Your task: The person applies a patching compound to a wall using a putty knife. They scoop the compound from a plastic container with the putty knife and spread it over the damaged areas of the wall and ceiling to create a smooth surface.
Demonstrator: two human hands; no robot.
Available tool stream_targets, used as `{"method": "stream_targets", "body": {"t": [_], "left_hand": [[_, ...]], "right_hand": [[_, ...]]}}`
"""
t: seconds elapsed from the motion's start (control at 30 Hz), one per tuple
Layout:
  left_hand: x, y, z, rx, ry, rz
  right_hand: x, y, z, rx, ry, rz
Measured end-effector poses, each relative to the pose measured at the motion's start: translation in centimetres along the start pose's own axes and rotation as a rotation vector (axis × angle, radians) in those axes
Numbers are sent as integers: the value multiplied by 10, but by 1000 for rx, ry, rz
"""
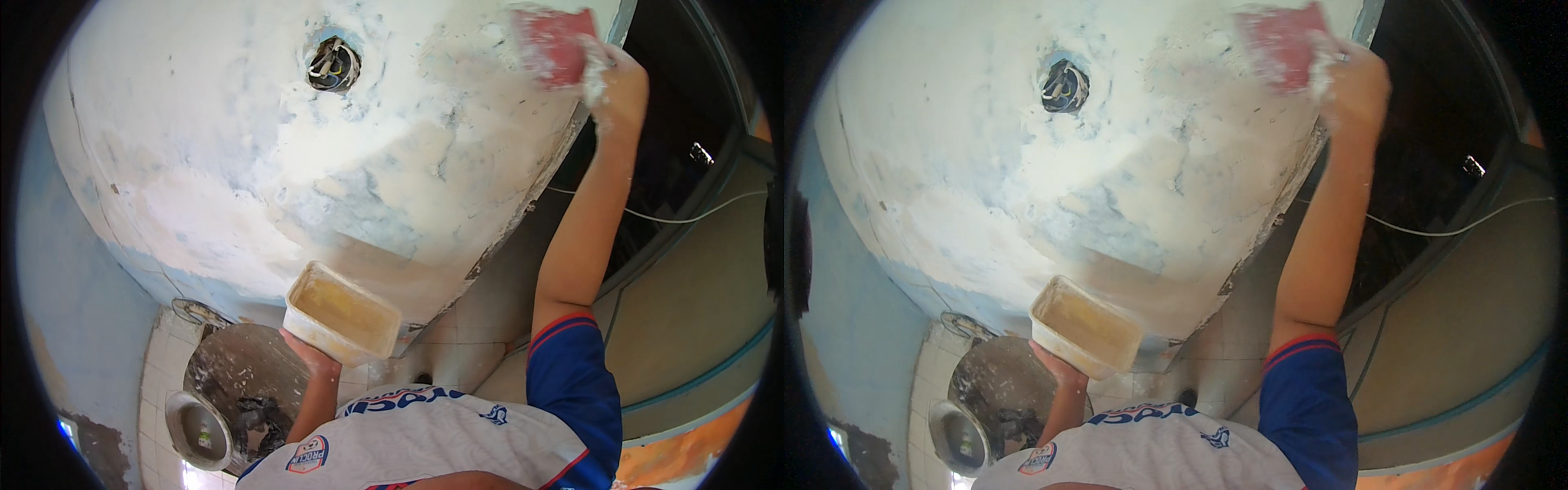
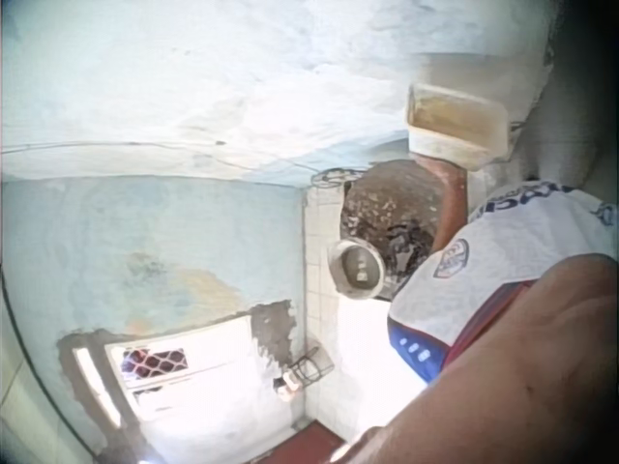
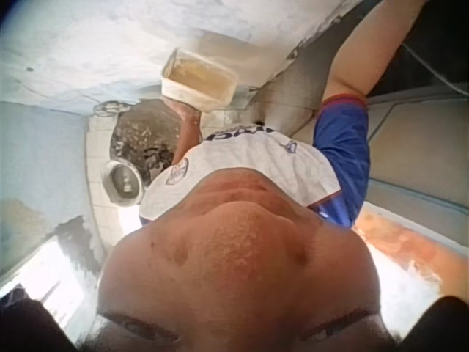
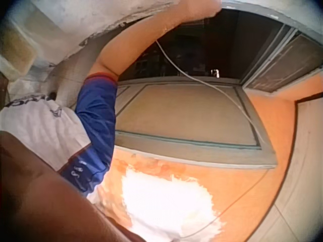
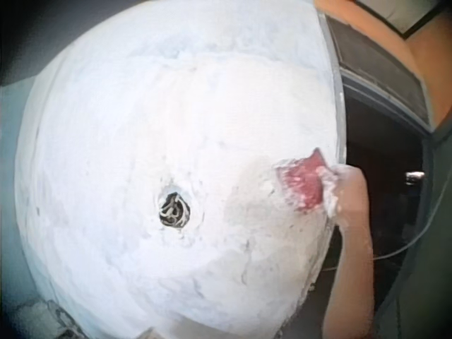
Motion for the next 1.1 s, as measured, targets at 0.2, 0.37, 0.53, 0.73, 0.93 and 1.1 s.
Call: {"method": "stream_targets", "body": {"t": [0.2, 0.37, 0.53, 0.73, 0.93, 1.1], "left_hand": [[3, -9, -2, -10, -33, -33], [6, -9, 1, -19, -25, -30], [4, -4, -2, 10, -20, -14], [4, -12, 3, -39, -37, -29], [-5, 6, 15, -18, -95, -27], [-7, -10, 21, -27, -97, -36]], "right_hand": [[9, 38, -12, -411, -161, -1], [-11, 10, 17, -82, -99, 41], [6, 20, -9, -547, -290, -161], [-8, 27, -6, -93, -163, -9], [7, -21, -30, -8, 107, -182], [-40, 78, 40, -246, -209, 165]]}}
Point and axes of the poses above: each hand's wrist, its own x-axis towards the middle knuckle, its own y-axis out of the palm, z = x × y, the point moved 8 cm from there along x, towards the middle knuckle
